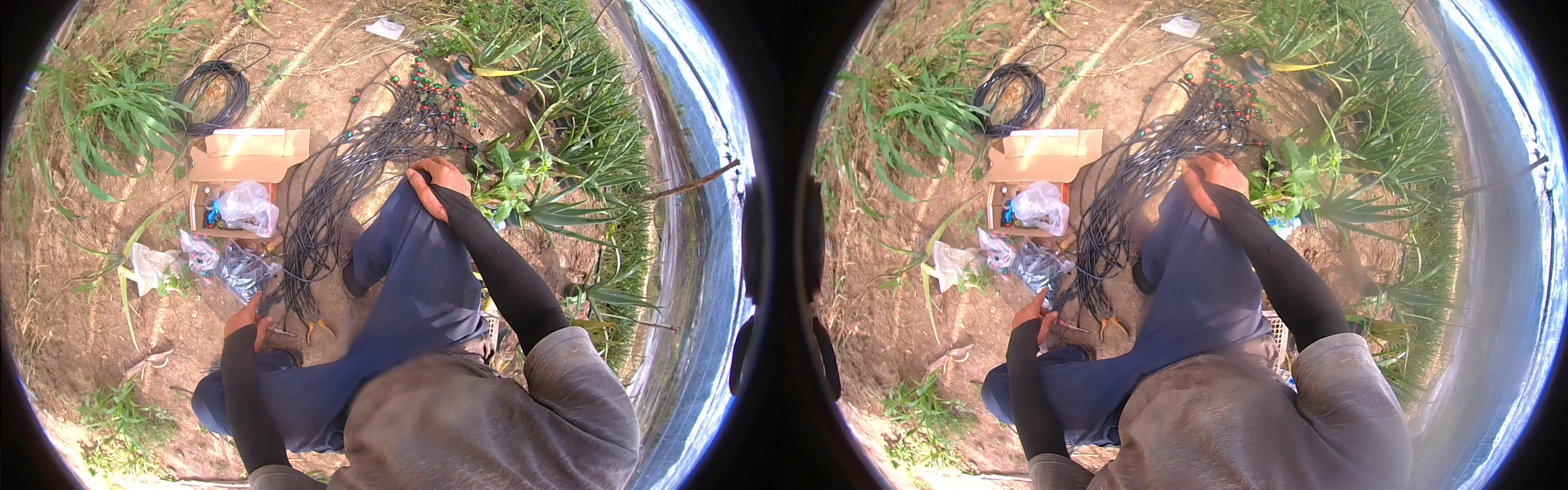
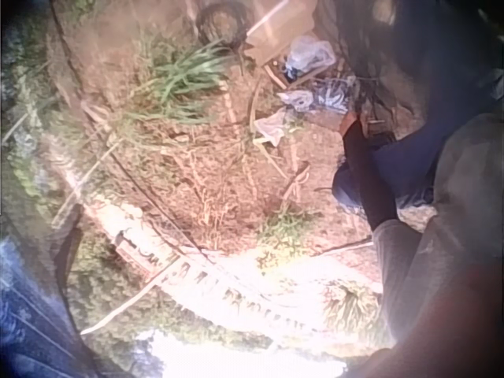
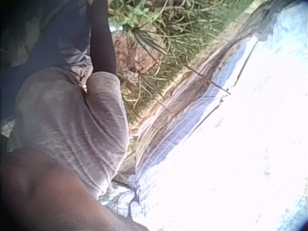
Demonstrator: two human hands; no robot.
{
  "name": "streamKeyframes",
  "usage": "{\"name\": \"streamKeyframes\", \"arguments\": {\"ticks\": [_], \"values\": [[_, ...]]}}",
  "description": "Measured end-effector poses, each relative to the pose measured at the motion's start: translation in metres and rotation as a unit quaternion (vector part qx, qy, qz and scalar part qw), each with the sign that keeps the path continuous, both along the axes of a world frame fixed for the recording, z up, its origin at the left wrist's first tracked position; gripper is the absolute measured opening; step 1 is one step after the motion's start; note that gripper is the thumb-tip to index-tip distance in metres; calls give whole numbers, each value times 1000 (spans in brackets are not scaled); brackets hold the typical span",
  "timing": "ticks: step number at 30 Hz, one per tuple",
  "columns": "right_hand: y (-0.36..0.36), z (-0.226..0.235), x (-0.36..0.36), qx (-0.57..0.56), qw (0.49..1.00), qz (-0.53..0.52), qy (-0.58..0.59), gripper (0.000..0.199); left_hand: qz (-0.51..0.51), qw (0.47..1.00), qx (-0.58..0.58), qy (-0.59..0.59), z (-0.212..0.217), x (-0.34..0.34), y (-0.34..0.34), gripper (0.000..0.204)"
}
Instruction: The person sits on the ground and assembles an irrigation system by cutting black tubing with pliers and attaching small green and red emitters. The person handles the tubing and emitters one at a time, inserting them into the tubing and securing them.
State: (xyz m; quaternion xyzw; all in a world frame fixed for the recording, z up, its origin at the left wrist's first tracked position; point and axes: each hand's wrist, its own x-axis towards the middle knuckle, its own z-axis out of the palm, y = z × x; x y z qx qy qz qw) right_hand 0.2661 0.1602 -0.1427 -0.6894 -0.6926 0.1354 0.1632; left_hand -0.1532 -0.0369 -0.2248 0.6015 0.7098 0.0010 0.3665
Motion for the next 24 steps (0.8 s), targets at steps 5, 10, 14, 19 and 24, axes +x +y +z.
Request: {"name": "streamKeyframes", "arguments": {"ticks": [5, 10, 14, 19, 24], "values": [[0, 0, 0, 8, 1000, 5, 0, 32, -7, 1000, 12, -2, -4, -2, -1, 64], [-1, 1, 0, 1, 1000, 0, -2, 32, -16, 1000, 13, 8, -5, -2, -1, 64], [-1, 1, -1, 0, 1000, -3, 1, 32, -8, 1000, 3, 8, -6, -3, -1, 65], [1, -1, 4, -13, 1000, -2, -6, 39, -7, 1000, 8, 1, -2, -1, 0, 64], [0, -2, 3, -24, 999, -22, 37, 56, -8, 1000, 20, -1, -4, -3, -3, 63]]}}
